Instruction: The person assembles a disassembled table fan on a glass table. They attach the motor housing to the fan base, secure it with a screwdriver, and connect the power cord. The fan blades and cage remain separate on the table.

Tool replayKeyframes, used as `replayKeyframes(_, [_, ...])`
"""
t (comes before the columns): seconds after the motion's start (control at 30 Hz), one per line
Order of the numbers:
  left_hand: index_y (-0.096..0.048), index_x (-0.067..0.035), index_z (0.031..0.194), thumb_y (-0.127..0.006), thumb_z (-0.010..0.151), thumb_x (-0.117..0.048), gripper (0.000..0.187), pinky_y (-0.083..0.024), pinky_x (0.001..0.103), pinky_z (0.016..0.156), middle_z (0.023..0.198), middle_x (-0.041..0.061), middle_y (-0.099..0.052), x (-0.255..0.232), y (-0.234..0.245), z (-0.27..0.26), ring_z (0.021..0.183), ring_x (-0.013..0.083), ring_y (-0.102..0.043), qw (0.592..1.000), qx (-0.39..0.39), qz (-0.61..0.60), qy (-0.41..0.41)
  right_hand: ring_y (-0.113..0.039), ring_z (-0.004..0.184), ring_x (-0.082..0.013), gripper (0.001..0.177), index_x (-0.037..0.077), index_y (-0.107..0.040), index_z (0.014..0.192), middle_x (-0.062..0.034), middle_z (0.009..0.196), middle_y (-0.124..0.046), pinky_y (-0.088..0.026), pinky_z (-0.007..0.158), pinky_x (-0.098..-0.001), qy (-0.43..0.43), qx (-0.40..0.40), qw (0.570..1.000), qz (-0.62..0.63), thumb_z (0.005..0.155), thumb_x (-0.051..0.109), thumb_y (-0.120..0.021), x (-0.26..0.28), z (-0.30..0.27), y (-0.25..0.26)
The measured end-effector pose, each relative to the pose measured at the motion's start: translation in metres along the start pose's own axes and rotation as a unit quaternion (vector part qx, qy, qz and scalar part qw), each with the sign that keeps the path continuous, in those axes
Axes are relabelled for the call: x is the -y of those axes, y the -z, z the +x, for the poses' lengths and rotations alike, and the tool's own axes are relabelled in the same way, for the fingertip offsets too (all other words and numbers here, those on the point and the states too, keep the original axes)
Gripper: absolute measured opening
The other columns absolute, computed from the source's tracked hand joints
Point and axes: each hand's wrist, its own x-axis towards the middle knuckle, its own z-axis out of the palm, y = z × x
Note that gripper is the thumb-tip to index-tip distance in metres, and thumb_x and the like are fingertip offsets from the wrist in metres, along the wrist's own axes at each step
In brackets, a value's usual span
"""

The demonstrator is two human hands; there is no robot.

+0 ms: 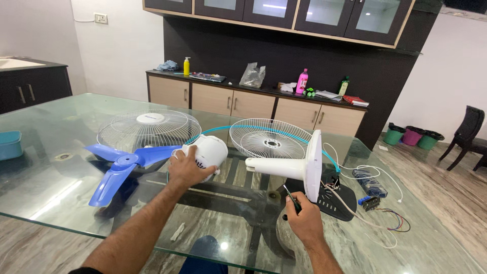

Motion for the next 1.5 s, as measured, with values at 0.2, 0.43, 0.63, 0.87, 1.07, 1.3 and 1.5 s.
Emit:
replayKeyframes(0.2, [-0.038,-0.017,0.150,-0.077,0.069,-0.071,0.105,-0.044,0.062,0.100,0.136,0.026,-0.048,-0.028,0.014,-0.018,0.127,0.0462,-0.049,0.997,0.062,0.050,-0.023,-0.072,0.052,-0.0181,0.018,0.006,-0.072,0.095,-0.0085,0.060,-0.070,-0.052,0.052,-0.0356,0.014,-0.005,1.000,0.001,0.093,0.023,-0.064,-0.003,0.002,0.000])
replayKeyframes(0.43, [-0.044,-0.014,0.149,-0.064,0.087,-0.066,0.083,-0.046,0.058,0.102,0.135,0.018,-0.058,-0.006,0.007,0.000,0.127,0.0353,-0.057,0.991,0.029,-0.129,-0.018,-0.063,0.052,-0.0234,0.021,0.007,-0.073,0.096,-0.0126,0.061,-0.069,-0.045,0.053,-0.0390,-0.031,0.024,0.998,-0.040,0.097,0.026,-0.064,-0.006,0.005,0.001])
replayKeyframes(0.63, [-0.060,-0.009,0.136,-0.067,0.095,-0.056,0.063,-0.050,0.048,0.105,0.137,0.014,-0.064,0.077,0.022,0.027,0.127,0.0281,-0.062,0.965,0.199,0.144,0.093,-0.066,0.049,-0.0193,0.020,0.006,-0.072,0.095,-0.0101,0.060,-0.070,-0.047,0.051,-0.0372,0.015,0.000,1.000,0.009,0.093,0.024,-0.065,-0.005,0.001,0.002])
replayKeyframes(0.87, [-0.078,0.004,0.091,-0.074,0.088,-0.028,0.032,-0.064,0.037,0.063,0.085,0.015,-0.081,0.119,-0.042,0.065,0.066,0.0231,-0.077,0.942,0.252,-0.124,0.182,-0.067,0.050,-0.0195,0.019,0.007,-0.072,0.095,-0.0096,0.060,-0.070,-0.048,0.052,-0.0369,0.007,0.001,1.000,-0.004,0.093,0.025,-0.065,-0.005,0.003,0.001])
replayKeyframes(1.07, [-0.075,0.006,0.080,-0.069,0.091,-0.022,0.031,-0.043,0.037,0.039,0.064,0.016,-0.070,0.121,-0.089,0.091,0.046,0.0234,-0.061,0.927,0.181,-0.279,0.171,-0.067,0.051,-0.0196,0.019,0.006,-0.071,0.094,-0.0111,0.061,-0.069,-0.049,0.052,-0.0380,0.039,-0.019,0.999,0.003,0.093,0.024,-0.066,-0.009,0.005,0.000])
replayKeyframes(1.3, [-0.073,0.005,0.081,-0.064,0.094,-0.016,0.026,-0.035,0.037,0.038,0.059,0.012,-0.056,0.121,-0.083,0.104,0.043,0.0203,-0.047,0.885,0.195,-0.390,0.163,-0.069,0.053,-0.0190,0.019,0.007,-0.071,0.096,-0.0099,0.062,-0.072,-0.050,0.053,-0.0380,0.001,0.014,1.000,0.019,0.095,0.024,-0.063,-0.006,0.003,0.004])
replayKeyframes(1.5, [-0.064,0.005,0.090,-0.064,0.098,-0.018,0.024,-0.039,0.037,0.042,0.066,0.012,-0.060,0.095,-0.033,0.099,0.050,0.0208,-0.053,0.862,0.196,-0.457,0.096,-0.071,0.054,-0.0190,0.019,0.006,-0.071,0.095,-0.0094,0.062,-0.072,-0.051,0.054,-0.0363,0.011,0.009,0.999,0.038,0.094,0.023,-0.064,-0.006,0.003,0.005])
